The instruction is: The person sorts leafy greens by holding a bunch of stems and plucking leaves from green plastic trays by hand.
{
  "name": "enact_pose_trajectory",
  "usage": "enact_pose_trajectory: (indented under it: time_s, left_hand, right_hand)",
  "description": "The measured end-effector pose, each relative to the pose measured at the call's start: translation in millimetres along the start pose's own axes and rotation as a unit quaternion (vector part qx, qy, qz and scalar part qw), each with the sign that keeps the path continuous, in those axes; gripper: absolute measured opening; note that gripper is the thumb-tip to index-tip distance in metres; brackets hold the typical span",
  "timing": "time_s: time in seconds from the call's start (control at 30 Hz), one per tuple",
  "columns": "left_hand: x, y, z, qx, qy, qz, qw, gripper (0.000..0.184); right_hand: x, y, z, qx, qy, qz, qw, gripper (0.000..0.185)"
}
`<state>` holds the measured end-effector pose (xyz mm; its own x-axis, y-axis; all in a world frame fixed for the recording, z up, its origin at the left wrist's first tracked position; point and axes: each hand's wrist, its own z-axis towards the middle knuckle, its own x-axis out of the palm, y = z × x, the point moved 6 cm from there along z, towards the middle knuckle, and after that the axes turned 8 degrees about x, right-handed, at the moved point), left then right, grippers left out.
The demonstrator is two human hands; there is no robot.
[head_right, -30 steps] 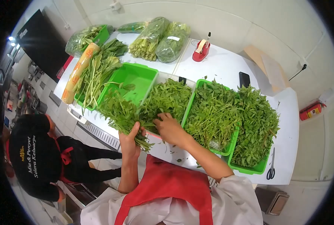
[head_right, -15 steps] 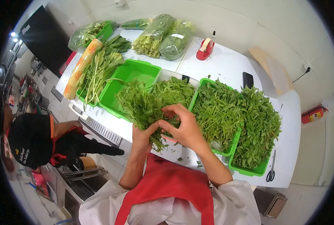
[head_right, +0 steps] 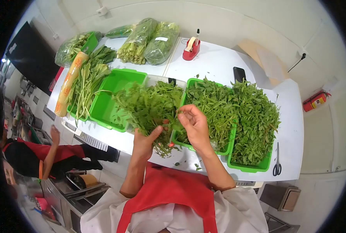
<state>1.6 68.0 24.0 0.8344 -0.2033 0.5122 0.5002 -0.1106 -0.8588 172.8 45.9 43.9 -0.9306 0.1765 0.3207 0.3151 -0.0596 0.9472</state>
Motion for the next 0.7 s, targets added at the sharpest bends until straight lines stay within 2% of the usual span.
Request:
enact_pose_trajectory:
  time_s: [0.13, 0.37, 0.57, 0.7]
  left_hand:
    - [4, 19, 0, -0.037, 0.064, 0.044, 0.996, 0.034]
    - [9, 18, 0, -0.063, 0.04, 0.025, 0.997, 0.034]
    - [18, 16, 2, -0.038, 0.054, 0.031, 0.997, 0.034]
    - [22, 25, -2, -0.084, 0.047, 0.021, 0.995, 0.04]
  right_hand:
    - [-13, 1, 1, -0.008, -0.037, -0.026, 0.999, 0.015]
    - [-32, 4, 2, -0.024, -0.062, 0.0, 0.998, 0.02]
    - [-33, 11, 1, -0.027, -0.075, -0.011, 0.997, 0.02]
    - [-31, 2, -3, -0.02, -0.085, -0.029, 0.996, 0.028]
